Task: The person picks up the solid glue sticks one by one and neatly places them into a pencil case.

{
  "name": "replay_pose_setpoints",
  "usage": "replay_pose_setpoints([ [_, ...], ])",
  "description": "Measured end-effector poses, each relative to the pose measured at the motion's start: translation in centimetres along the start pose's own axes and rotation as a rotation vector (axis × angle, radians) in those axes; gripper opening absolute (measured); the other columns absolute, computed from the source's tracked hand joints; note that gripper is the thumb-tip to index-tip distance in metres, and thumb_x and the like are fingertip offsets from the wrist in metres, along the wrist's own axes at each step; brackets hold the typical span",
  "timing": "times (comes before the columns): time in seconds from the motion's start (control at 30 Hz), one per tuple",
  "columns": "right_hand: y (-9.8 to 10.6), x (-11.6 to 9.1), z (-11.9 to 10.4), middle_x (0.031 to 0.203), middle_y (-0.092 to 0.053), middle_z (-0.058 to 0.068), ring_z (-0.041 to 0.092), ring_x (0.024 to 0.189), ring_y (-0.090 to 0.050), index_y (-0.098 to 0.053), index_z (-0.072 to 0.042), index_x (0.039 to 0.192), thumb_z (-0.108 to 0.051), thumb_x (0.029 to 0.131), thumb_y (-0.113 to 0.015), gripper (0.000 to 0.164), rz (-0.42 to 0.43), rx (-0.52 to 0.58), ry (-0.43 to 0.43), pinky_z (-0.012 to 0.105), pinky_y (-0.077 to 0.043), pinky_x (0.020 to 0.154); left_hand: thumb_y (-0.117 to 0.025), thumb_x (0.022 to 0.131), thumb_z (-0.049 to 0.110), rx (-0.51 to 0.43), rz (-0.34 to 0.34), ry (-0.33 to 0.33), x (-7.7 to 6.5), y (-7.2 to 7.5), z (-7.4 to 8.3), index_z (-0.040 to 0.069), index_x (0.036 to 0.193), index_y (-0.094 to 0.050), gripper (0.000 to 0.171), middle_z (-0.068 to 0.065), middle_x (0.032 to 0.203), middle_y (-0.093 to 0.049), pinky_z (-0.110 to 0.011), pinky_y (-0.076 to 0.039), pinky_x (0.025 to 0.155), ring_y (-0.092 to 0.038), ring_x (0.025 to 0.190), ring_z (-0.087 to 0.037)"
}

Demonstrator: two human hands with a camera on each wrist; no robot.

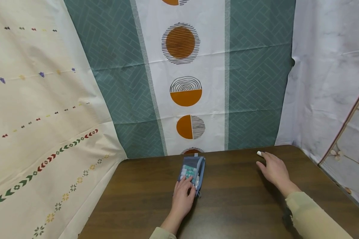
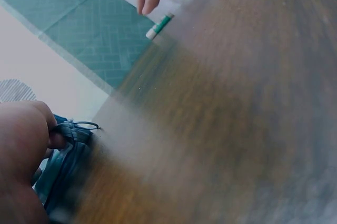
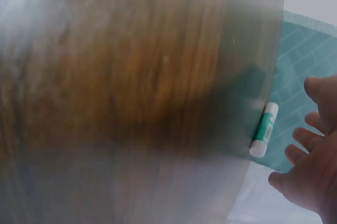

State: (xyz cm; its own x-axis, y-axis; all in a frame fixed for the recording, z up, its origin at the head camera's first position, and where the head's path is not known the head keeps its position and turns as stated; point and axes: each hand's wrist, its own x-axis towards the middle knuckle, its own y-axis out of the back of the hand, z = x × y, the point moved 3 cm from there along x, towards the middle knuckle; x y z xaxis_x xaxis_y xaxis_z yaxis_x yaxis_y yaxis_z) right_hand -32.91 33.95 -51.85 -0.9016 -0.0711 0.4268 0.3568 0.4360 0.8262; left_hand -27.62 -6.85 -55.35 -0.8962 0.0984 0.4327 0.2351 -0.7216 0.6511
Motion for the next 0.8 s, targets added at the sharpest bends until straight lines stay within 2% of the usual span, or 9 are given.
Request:
replay_pose_setpoints([
  [0.3,0.4,0.1,1.5,0.147,-0.049,0.049,0.068,0.131,-0.049,-0.052,0.019,0.146,-0.021,0.109,-0.067,0.056,0.016,-0.026,-0.003,0.078,-0.041,0.106,-0.07,0.101,0.012,0.0,0.008,-0.016,0.1,0.0,0.0,0.016,0.08,-0.065,0.022,-0.006,0.148,-0.071,-0.069,-0.031,0.125,-0.055,0.15,-0.036],
  [0.6,0.8,0.1,3.2,0.154,-0.036,0.051,0.071,0.137,-0.039,-0.04,0.022,0.153,-0.032,0.116,-0.055,0.067,-0.122,0.039,-0.13,0.081,-0.037,0.108,-0.069,0.101,0.011,0.003,0.008,-0.014,0.2,0.1,0.0,0.017,0.08,-0.066,0.022,-0.006,0.148,-0.071,-0.069,-0.032,0.125,-0.055,0.15,-0.036],
  [0.8,0.8,0.0,4.0,0.152,-0.035,0.053,0.073,0.136,-0.039,-0.038,0.024,0.153,-0.032,0.116,-0.055,0.069,-0.151,0.051,-0.162,0.081,-0.04,0.104,-0.069,0.101,0.012,-0.004,-0.004,-0.012,0.1,0.1,0.0,0.018,0.079,-0.064,0.023,-0.006,0.149,-0.07,-0.069,-0.031,0.126,-0.054,0.15,-0.037],
])
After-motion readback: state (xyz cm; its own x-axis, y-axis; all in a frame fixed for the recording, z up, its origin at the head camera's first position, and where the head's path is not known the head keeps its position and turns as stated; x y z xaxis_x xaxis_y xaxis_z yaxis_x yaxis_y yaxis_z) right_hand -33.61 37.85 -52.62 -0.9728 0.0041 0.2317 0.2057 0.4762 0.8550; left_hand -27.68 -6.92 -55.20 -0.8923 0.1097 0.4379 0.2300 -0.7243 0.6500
